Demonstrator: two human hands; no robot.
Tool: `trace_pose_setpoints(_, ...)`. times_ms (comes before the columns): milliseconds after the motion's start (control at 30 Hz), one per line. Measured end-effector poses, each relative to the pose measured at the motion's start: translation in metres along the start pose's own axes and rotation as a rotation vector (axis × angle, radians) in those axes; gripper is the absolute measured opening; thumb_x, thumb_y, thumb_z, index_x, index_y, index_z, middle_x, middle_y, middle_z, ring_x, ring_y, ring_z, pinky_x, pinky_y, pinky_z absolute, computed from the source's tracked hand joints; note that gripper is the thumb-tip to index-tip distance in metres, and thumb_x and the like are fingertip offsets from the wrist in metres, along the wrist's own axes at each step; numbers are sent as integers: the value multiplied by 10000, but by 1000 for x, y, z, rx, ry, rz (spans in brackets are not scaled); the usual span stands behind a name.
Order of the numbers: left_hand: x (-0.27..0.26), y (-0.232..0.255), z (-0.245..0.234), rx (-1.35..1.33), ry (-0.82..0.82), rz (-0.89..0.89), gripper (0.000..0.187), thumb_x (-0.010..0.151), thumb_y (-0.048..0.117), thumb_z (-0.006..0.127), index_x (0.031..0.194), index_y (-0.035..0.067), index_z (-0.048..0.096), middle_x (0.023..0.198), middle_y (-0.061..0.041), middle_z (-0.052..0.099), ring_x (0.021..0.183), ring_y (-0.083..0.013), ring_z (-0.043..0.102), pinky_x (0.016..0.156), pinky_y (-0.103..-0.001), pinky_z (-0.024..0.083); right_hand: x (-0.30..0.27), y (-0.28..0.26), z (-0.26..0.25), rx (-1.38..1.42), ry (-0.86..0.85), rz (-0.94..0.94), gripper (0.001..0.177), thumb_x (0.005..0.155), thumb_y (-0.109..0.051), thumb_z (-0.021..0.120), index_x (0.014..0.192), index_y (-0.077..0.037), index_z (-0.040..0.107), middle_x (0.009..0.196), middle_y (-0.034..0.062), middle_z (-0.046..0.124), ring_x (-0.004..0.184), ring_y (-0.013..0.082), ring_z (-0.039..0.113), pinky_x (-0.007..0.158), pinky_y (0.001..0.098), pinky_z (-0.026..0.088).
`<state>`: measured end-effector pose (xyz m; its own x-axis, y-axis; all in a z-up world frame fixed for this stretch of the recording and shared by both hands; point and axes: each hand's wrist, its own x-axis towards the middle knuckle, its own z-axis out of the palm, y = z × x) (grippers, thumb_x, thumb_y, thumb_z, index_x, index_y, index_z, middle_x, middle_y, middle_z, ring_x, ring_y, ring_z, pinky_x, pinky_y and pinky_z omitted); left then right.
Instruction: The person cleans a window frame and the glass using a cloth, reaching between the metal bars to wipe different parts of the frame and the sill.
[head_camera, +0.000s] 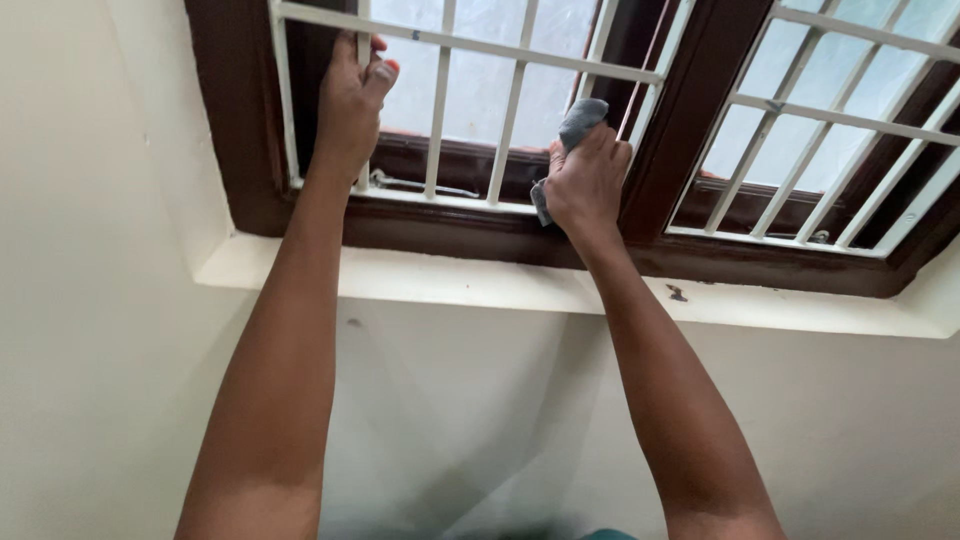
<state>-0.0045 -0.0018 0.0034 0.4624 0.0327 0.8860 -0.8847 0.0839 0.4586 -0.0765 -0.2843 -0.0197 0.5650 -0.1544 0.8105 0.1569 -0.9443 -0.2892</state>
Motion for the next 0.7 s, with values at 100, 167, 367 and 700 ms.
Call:
trace_pose_setpoints(100,-1,-9,2,70,26,6,199,1073,173,599,1236,111,504,735,64,367,624,-66,352,590,-268,349,-9,12,2,-59,-93,-7,410,1075,-380,525,1281,-31,456,1234,154,529,1163,324,419,1054,495,394)
trace_pose_setpoints(167,2,-19,4,111,67,-19,202,1056,174,582,1238,127,510,707,71,370,587,-67,349,570,-271,371,-18,22,3,-61,-128,-31,424,1098,-400,517,1290,-26,469,1248,142,536,1201,329,411,1075,494,382)
trace_pose_setpoints(367,15,-35,4,264,66,-68,267,1114,201,620,971,9,501,730,29,416,613,-91,423,613,-326,435,-52,39,-3,-197,112,-470,785,1088,-510,594,1485,122,351,1366,267,463,1221,387,403,965,452,460)
trace_pose_setpoints(700,13,-8,20,269,183,-77,230,978,127,654,1145,99,498,737,36,479,623,-87,530,580,-297,473,-96,-95,27,109,28,-410,164,1025,-25,584,1167,-38,665,1002,153,720,950,310,689,812,444,569)
